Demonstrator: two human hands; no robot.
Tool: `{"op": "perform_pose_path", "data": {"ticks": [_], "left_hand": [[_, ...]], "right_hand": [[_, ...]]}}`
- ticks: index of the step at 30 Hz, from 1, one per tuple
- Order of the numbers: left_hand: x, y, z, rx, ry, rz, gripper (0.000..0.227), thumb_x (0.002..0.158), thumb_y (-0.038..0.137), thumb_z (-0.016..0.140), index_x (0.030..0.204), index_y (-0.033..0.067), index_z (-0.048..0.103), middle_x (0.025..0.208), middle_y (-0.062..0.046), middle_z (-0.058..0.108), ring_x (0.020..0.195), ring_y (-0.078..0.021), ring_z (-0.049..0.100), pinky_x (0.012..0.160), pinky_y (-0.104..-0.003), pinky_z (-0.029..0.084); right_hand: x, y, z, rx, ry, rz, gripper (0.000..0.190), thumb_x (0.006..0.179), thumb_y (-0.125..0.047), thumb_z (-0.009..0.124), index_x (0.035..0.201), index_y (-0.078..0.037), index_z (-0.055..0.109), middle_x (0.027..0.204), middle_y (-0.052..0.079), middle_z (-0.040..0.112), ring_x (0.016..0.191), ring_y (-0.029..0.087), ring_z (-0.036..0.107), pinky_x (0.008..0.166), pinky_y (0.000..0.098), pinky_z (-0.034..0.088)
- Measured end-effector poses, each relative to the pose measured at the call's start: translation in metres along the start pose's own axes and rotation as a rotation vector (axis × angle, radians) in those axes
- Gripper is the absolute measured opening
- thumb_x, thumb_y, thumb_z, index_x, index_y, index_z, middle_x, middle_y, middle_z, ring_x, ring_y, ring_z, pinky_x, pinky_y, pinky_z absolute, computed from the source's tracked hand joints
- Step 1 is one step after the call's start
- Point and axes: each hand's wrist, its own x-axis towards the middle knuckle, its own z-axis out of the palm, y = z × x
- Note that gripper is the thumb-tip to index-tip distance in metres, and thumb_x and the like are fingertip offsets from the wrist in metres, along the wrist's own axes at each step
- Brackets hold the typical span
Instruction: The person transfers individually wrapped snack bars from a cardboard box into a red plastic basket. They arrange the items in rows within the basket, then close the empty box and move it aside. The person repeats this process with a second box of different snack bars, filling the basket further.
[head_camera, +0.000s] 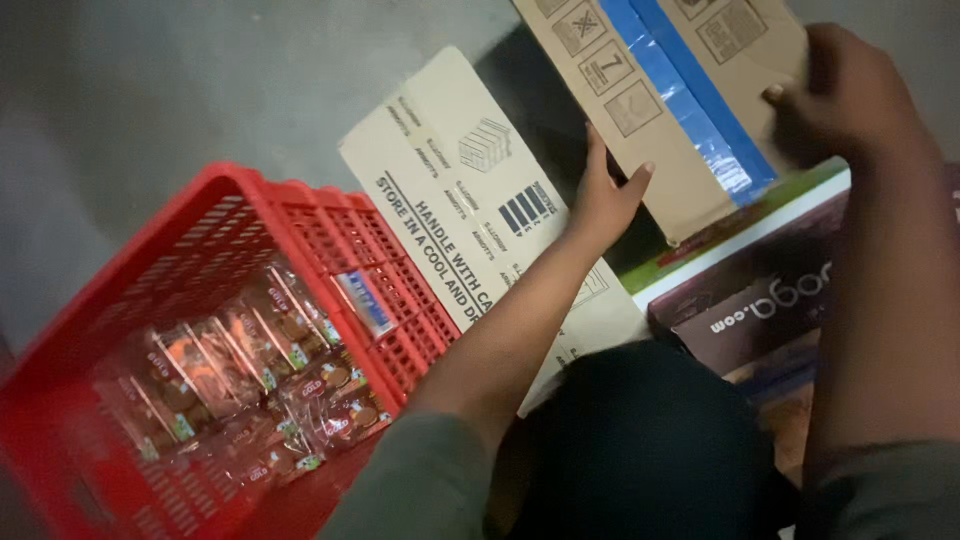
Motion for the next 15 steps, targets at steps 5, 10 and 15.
{"op": "perform_pose_path", "data": {"ticks": [5,10,15], "left_hand": [[0.079,-0.122,0.035,0.126,0.131,0.122,0.105,0.086,0.026,0.063,0.161,-0.0066,-0.002,0.165,-0.024,0.028,0.152,-0.034,0.031,0.122,-0.039,0.025],[0.093,-0.129,0.024,0.173,0.128,0.046,0.105,0.089,0.024,0.062,0.16,-0.0055,-0.009,0.167,-0.026,0.023,0.153,-0.0371,0.028,0.122,-0.039,0.025],[0.114,-0.165,0.02,0.249,0.143,-0.041,0.112,0.084,0.011,0.067,0.159,-0.0047,-0.015,0.167,-0.026,0.021,0.151,-0.0334,0.033,0.124,-0.036,0.023]], "right_hand": [[0.01,0.028,0.04,-0.029,-0.084,0.156,0.058,0.093,-0.025,0.083,0.139,-0.001,0.056,0.124,0.035,0.066,0.106,0.058,0.061,0.077,0.0643,0.045],[0.023,0.047,0.083,0.093,-0.077,0.142,0.059,0.088,-0.016,0.084,0.135,0.001,0.053,0.123,0.031,0.065,0.106,0.051,0.062,0.078,0.0602,0.045],[0.02,0.049,0.132,0.101,-0.102,0.253,0.055,0.092,-0.02,0.08,0.133,-0.006,0.047,0.122,0.029,0.065,0.104,0.05,0.062,0.075,0.0619,0.043]]}}
